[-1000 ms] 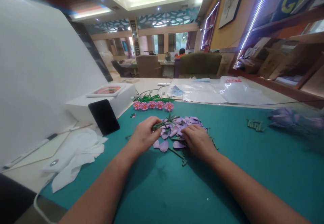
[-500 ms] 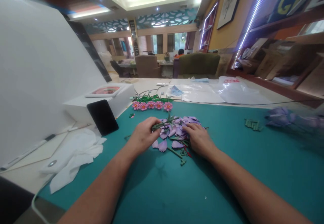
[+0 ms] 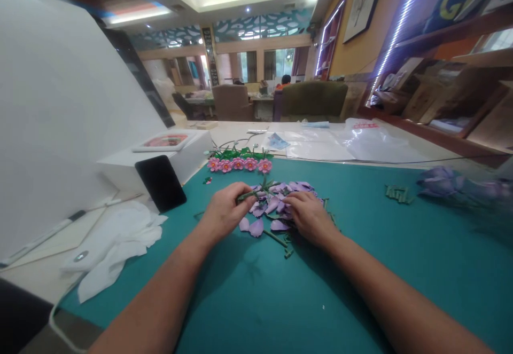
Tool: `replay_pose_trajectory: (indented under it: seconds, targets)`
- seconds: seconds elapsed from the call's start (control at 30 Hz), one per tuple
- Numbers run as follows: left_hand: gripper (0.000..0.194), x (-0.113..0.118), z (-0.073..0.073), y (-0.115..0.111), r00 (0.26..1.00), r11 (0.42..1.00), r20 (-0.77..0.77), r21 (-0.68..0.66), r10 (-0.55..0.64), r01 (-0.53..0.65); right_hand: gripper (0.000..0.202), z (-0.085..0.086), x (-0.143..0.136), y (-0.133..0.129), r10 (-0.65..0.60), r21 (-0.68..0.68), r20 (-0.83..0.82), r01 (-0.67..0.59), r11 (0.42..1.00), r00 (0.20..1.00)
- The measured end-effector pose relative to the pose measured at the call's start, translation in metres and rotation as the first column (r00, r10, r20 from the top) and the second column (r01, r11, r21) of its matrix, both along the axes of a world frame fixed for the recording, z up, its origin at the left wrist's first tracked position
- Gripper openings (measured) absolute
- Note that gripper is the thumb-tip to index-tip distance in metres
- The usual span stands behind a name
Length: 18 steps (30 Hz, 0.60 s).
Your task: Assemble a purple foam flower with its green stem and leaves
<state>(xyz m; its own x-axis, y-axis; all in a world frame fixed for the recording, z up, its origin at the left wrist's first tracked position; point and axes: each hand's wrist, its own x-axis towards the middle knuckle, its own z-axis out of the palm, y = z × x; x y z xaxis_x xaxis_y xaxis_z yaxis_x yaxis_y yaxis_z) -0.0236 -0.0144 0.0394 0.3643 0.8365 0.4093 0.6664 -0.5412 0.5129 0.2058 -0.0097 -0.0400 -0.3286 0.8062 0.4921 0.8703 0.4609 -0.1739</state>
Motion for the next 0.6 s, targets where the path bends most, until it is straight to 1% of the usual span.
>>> replay_pose_trajectory:
  seconds: [0.07,0.1,0.2,0.3,0.4,0.5,0.6]
  targets:
    - [0.020,0.001,0.000,-0.001,1.000,1.000,0.006,0.006,0.000,0.000,0.034,-0.004,-0.010,-0.002,0.091,0.013,0.020,-0.092,0.996,0.996]
    - [0.020,0.001,0.000,-0.001,1.000,1.000,0.009,0.007,-0.001,0.001,0.036,-0.006,-0.015,-0.004,0.108,0.005,0.039,-0.108,0.994,0.993]
    - [0.021,0.002,0.000,-0.002,1.000,1.000,0.014,-0.004,0.004,-0.004,0.043,-0.009,-0.024,-0.007,0.087,-0.059,0.103,-0.082,0.995,0.991]
    - [0.021,0.003,0.001,-0.004,1.000,1.000,0.010,-0.018,0.013,-0.013,0.046,-0.006,-0.028,-0.009,0.066,-0.120,0.165,-0.047,0.992,0.984]
    - [0.020,0.003,0.001,-0.003,1.000,1.000,0.014,-0.017,0.015,-0.015,0.038,-0.001,-0.027,-0.011,0.075,-0.117,0.186,-0.054,0.992,0.980]
    - [0.019,0.002,0.000,-0.002,1.000,1.000,0.024,-0.005,0.018,-0.018,0.024,0.003,-0.026,-0.010,0.068,-0.079,0.146,-0.057,0.995,0.987]
    - [0.018,0.001,-0.001,0.000,0.999,1.000,0.035,0.009,0.017,-0.017,0.021,0.004,-0.030,-0.007,0.086,-0.032,0.121,-0.082,0.996,0.989]
